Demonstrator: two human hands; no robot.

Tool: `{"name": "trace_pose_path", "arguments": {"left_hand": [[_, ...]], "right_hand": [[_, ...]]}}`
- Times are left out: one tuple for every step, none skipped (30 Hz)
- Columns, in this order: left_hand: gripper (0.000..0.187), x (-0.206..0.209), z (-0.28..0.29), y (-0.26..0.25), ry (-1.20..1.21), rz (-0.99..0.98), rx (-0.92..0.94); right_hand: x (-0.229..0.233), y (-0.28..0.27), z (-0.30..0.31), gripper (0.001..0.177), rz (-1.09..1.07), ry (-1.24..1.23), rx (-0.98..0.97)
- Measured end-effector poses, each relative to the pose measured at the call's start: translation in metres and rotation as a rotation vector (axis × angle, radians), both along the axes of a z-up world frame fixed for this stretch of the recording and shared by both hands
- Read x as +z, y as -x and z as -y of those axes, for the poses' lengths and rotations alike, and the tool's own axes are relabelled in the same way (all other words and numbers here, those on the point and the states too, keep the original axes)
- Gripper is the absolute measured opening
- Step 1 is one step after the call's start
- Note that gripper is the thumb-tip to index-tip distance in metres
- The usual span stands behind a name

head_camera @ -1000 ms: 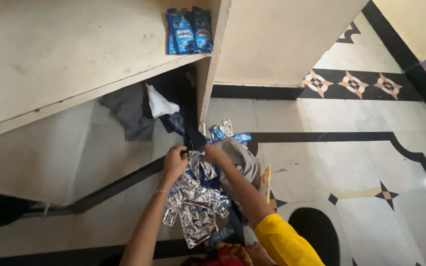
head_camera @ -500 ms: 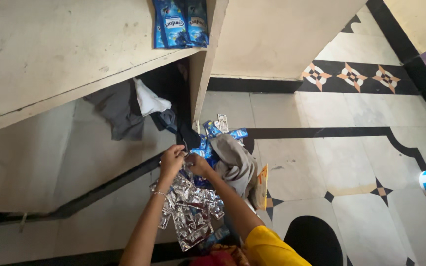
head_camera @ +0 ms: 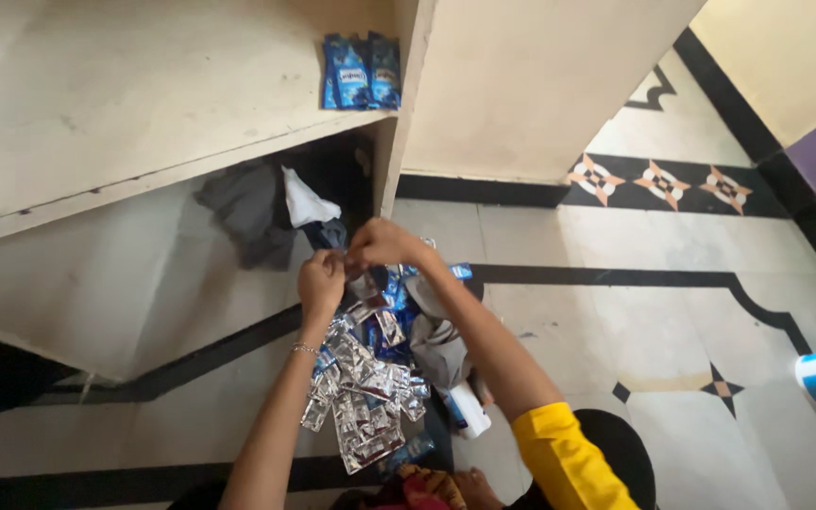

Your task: The person sorts through fabric softener sachets and medicine blister packs on the floor and places them onto a white shelf.

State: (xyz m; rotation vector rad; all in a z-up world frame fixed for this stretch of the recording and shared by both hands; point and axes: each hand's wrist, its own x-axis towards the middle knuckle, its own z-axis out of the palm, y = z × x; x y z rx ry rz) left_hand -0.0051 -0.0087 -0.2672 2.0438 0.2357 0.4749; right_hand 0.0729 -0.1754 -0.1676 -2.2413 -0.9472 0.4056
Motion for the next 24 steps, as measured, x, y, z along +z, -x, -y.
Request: {"name": "trace_pose_path", "arguments": {"left_hand": [[0.025,0.014,-0.001,0.002,0.048,0.056,-0.024],[0.029,0.028,-0.003,0.004,0.095,0.111,-0.048],[0.033,0.044,-0.004,0.006,0.14,0.166,-0.073],[0.041,0.063,-0.005,0.004,0.278,0.053,-0.101],[0.049,0.085,-0.007,-0.001,0.415,-0.061,-0.13],[0.057,0.109,-0.008,-0.005,0.551,-0.174,-0.162],[0.059,0.133,-0.01,-0.006,0.614,-0.159,-0.182],[0.061,0.157,-0.013,-0.005,0.677,-0.147,-0.204],[0.063,0.179,-0.014,-0.005,0.74,-0.135,-0.226],[0.062,0.2,-0.012,-0.007,0.788,-0.104,-0.254],[0.062,0.22,-0.009,-0.01,0.835,-0.073,-0.283],[0.062,0.235,-0.007,-0.01,0.885,-0.046,-0.311],[0.058,0.247,-0.008,-0.009,0.929,0.009,-0.348],[0.055,0.256,-0.009,-0.009,0.976,0.063,-0.385],[0.051,0.264,-0.01,-0.01,1.022,0.117,-0.422],[0.039,0.269,-0.011,-0.011,0.889,0.25,-0.463],[0.029,0.275,-0.012,-0.013,0.752,0.382,-0.499],[0.023,0.28,-0.014,-0.014,0.609,0.51,-0.531],[0.022,0.286,-0.018,-0.015,0.541,0.532,-0.5],[0.024,0.292,-0.023,-0.014,0.472,0.55,-0.468],[0.028,0.297,-0.027,-0.012,0.404,0.567,-0.435],[0.035,0.302,-0.03,-0.01,0.408,0.584,-0.45],[0.042,0.306,-0.034,-0.008,0.412,0.601,-0.465],[0.048,0.308,-0.035,-0.007,0.417,0.615,-0.48]], "right_hand": [[0.033,0.006,0.002,0.025,0.072,-0.048,0.032],[0.062,0.013,0.003,0.024,0.143,-0.098,0.064],[0.086,0.02,0.004,0.024,0.213,-0.147,0.096],[0.107,0.027,0.007,0.023,0.134,-0.201,0.065],[0.127,0.034,0.011,0.022,0.054,-0.254,0.035],[0.146,0.039,0.013,0.022,-0.023,-0.308,0.004],[0.164,0.042,0.012,0.021,-0.025,-0.373,-0.042],[0.18,0.045,0.012,0.021,-0.03,-0.438,-0.089],[0.195,0.049,0.011,0.02,-0.034,-0.503,-0.135],[0.21,0.052,0.013,0.02,-0.001,-0.525,-0.085],[0.223,0.055,0.015,0.02,0.032,-0.546,-0.034],[0.234,0.058,0.019,0.02,0.063,-0.562,0.016],[0.243,0.061,0.025,0.02,0.087,-0.54,0.061],[0.251,0.063,0.033,0.021,0.11,-0.514,0.106],[0.257,0.062,0.039,0.022,0.132,-0.488,0.15],[0.261,0.06,0.043,0.021,0.091,-0.533,0.15],[0.262,0.057,0.046,0.02,0.05,-0.578,0.15],[0.262,0.052,0.047,0.019,0.008,-0.626,0.151],[0.261,0.047,0.046,0.021,-0.014,-0.663,0.07],[0.258,0.044,0.043,0.023,-0.039,-0.701,-0.013],[0.255,0.04,0.041,0.025,-0.065,-0.738,-0.095],[0.254,0.039,0.039,0.027,-0.086,-0.713,-0.107],[0.252,0.038,0.038,0.03,-0.107,-0.687,-0.119],[0.251,0.039,0.036,0.035,-0.131,-0.662,-0.132]]}}
